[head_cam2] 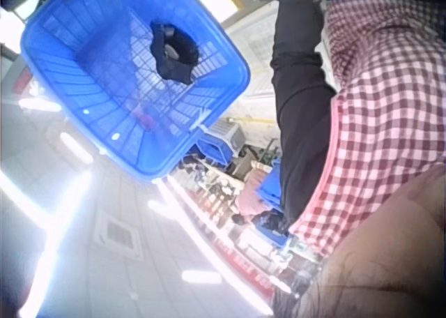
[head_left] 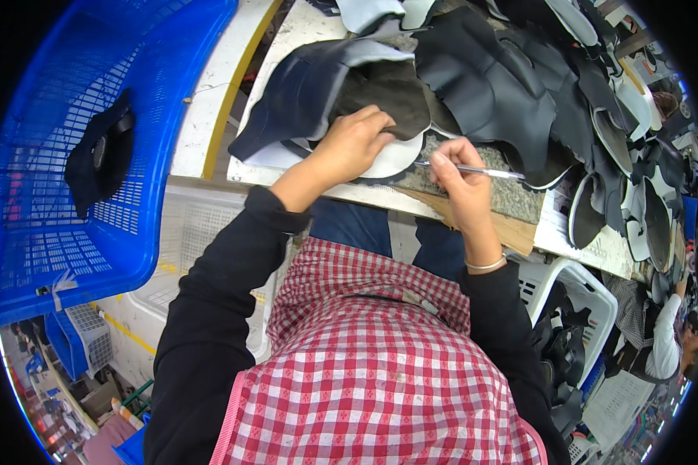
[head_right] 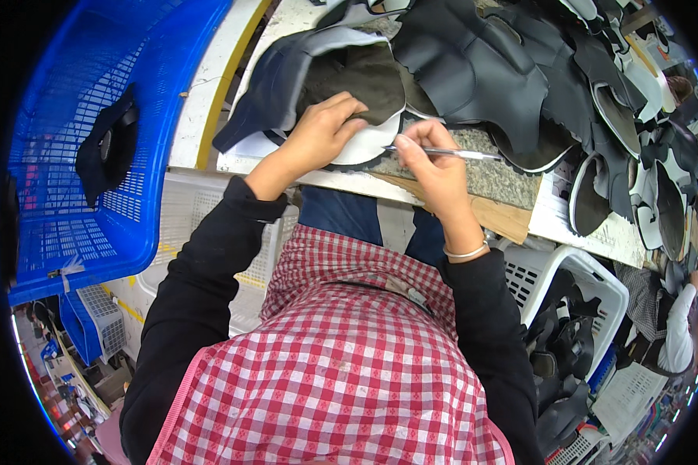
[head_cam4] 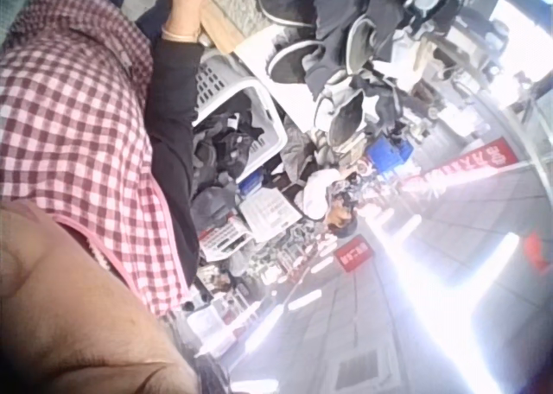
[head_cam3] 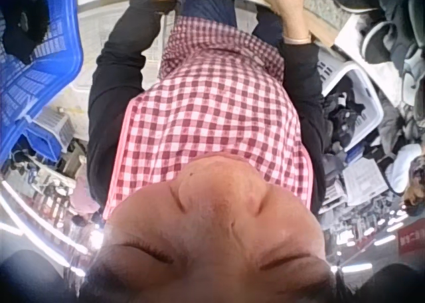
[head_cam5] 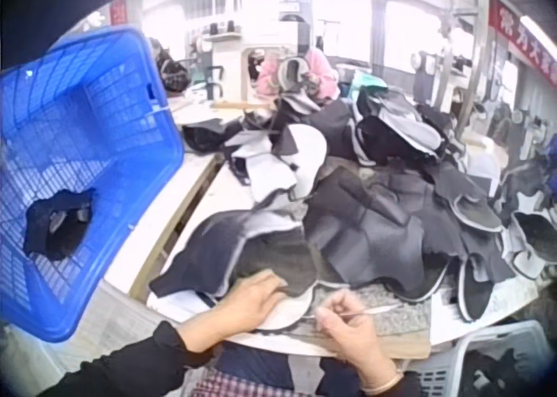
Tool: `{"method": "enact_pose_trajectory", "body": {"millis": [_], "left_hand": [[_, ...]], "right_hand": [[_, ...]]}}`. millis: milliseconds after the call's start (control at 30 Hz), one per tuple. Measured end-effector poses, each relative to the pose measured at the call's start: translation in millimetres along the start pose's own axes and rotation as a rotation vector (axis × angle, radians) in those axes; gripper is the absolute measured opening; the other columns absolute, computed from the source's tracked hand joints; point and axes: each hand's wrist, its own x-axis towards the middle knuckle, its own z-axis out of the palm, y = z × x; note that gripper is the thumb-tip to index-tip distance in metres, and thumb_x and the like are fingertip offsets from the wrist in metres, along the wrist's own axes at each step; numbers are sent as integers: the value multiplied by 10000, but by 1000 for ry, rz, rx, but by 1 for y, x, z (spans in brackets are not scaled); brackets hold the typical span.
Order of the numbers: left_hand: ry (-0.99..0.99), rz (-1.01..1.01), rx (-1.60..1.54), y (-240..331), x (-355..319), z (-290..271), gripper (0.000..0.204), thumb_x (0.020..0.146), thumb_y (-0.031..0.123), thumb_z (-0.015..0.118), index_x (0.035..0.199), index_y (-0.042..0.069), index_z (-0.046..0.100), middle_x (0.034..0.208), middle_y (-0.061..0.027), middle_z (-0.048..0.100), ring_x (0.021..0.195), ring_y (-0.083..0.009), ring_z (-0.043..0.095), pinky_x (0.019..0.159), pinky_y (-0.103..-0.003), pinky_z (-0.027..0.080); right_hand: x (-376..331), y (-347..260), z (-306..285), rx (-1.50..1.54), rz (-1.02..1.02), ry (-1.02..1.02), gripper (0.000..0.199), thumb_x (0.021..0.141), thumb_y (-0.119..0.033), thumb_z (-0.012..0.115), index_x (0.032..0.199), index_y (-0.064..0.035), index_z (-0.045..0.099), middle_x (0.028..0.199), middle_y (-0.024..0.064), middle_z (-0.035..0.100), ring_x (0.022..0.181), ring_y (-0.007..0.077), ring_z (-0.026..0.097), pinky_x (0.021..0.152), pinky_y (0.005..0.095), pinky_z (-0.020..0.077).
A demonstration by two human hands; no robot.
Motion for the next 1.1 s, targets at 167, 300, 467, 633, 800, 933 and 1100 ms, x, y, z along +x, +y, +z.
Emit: {"method": "enact_pose_trajectory", "body": {"millis": [167, 300, 467, 633, 800, 933, 1100], "left_hand": [[121, -49, 31, -1, 2, 22, 212, 900, 110, 732, 1072, -2, 680, 1010, -158, 670, 923, -380, 677, 788, -416, 547], [119, -36, 69, -5, 0, 21, 242, 868, 153, 760, 1064, 30, 689, 1005, -136, 671, 915, -363, 692, 795, -434, 564], [124, -29, 85, -3, 2, 21, 249, 850, 166, 775, 1050, 40, 699, 992, -127, 672, 899, -352, 698, 787, -441, 570], [153, -21, 72, -1, -1, 22, 248, 839, 156, 786, 1040, 41, 697, 977, -122, 669, 858, -352, 694, 754, -434, 569], [183, 8, 69, -4, 0, 23, 251, 833, 148, 793, 1036, 41, 692, 968, -122, 664, 834, -350, 691, 732, -432, 566], [173, -2, 49, 8, 1, 18, 293, 828, 172, 806, 1068, 48, 690, 989, -124, 656, 856, -342, 678, 728, -421, 554], [499, 314, 439, 42, -4, -2, 587, 757, 269, 867, 1275, 99, 649, 1113, -90, 611, 1031, -319, 575, 915, -423, 451]], "right_hand": [[12, 9, 14, -281, -66, 80, 236, 949, -113, 756, 873, -47, 542, 759, -42, 541, 706, 30, 447, 627, 215, 374], [16, 18, 17, -393, -120, 140, 297, 923, -135, 793, 788, -45, 544, 709, -33, 544, 662, 43, 449, 580, 233, 382], [18, 26, 19, -561, -164, 203, 303, 915, -169, 799, 796, -28, 559, 679, 12, 570, 626, 64, 469, 557, 256, 395], [21, 28, 16, -567, -155, 149, 285, 913, -155, 787, 798, -25, 561, 678, 27, 581, 622, 80, 490, 557, 274, 414], [19, 24, 17, -528, -162, 172, 283, 914, -134, 779, 786, -26, 551, 664, 22, 562, 614, 75, 476, 554, 269, 398], [16, 21, 15, -413, -115, 177, 279, 938, -133, 768, 792, -43, 549, 683, -8, 558, 640, 57, 459, 577, 249, 387], [12, 18, 6, -172, -129, 273, 274, 965, -150, 755, 824, -66, 535, 725, -40, 558, 675, 37, 456, 598, 236, 381]]}}
